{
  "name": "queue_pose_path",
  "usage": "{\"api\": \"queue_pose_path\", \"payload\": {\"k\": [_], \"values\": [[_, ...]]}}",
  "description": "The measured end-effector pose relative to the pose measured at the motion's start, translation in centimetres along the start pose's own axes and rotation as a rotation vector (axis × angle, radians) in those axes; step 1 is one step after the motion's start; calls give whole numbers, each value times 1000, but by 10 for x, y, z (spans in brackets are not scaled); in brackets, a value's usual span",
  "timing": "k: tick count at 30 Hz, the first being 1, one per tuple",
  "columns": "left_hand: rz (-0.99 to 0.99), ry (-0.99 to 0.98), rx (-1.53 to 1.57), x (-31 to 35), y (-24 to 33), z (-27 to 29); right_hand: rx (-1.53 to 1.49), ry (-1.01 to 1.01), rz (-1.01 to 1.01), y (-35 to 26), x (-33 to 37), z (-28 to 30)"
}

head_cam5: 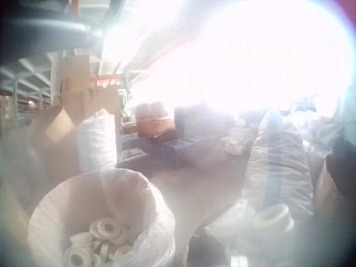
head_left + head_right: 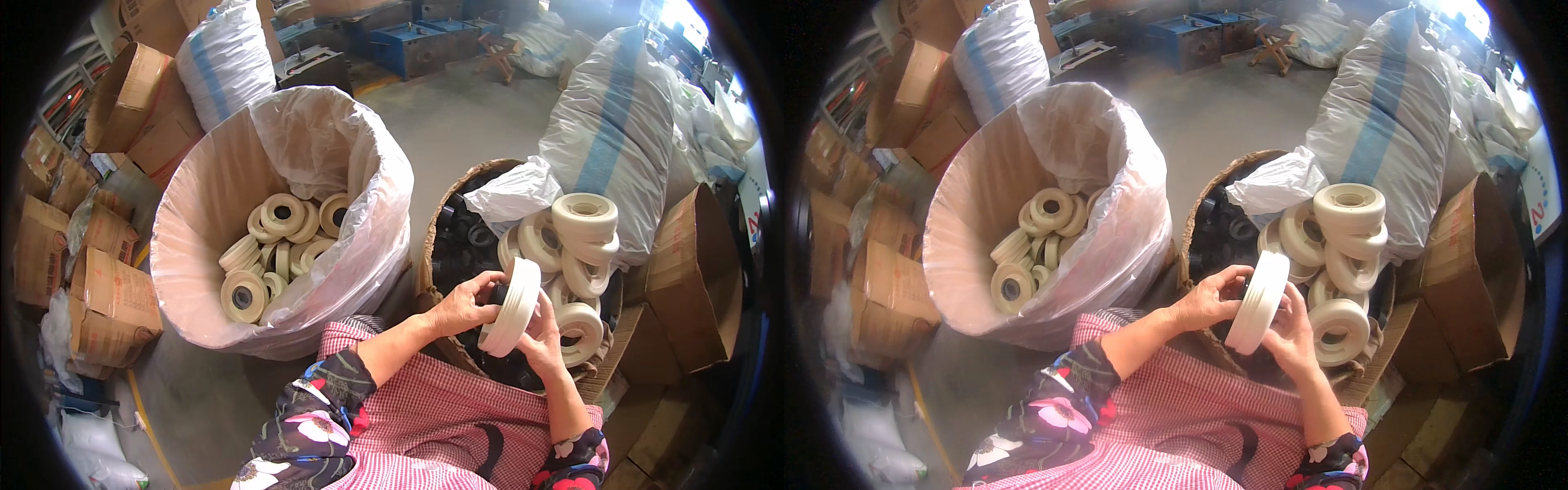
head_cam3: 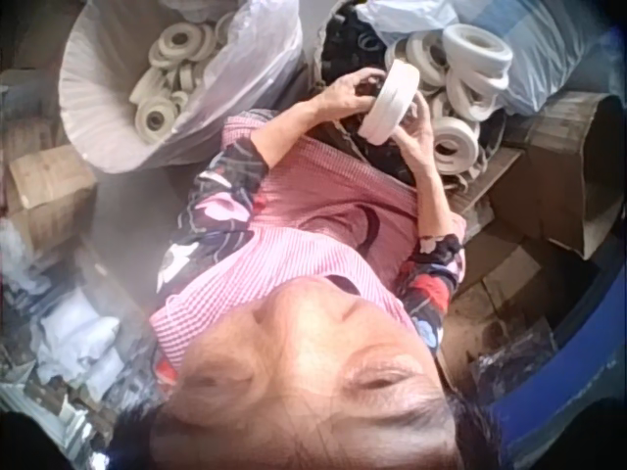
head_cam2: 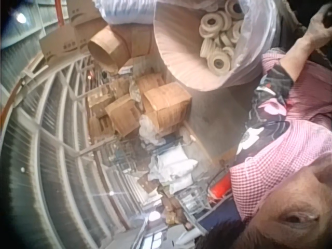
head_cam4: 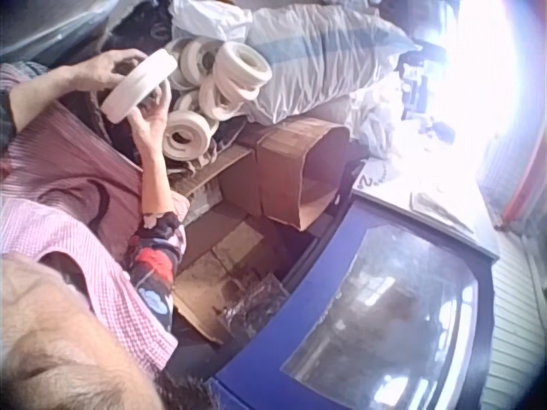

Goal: The person assembles wheels by inserting black inner hubs into white plastic rims and placing the completed parts into a box.

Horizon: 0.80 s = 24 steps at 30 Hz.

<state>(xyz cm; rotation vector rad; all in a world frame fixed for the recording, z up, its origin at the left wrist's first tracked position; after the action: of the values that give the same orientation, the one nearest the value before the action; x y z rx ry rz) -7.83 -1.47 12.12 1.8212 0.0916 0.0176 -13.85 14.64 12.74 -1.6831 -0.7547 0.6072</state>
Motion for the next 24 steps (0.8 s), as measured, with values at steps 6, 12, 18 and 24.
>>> {"api": "queue_pose_path", "payload": {"k": [6, 12, 18, 24], "values": [[272, -113, 337, -15, -15, -8, 788, 2, 415, -26, 3, 7], [170, -147, 170, -25, -17, -10, 189, 31, -149, -10, -2, 22], [300, -138, 124, -27, -19, -20, 32, 65, -408, -9, 0, 41], [436, -242, 321, -26, -22, -14, 936, -17, 436, -26, 10, 18]]}}
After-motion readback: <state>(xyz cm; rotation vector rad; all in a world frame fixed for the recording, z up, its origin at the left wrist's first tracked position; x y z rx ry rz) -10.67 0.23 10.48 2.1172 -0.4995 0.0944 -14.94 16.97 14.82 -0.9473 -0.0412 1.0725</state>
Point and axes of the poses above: each hand's wrist, its own x-axis away from the middle knuckle, its own z-axis out of the back of the hand, y = z × x, the point moved 4 cm from there along -x, towards the middle knuckle, and after that the axes turned 3 degrees about x, right-handed, at the moved point
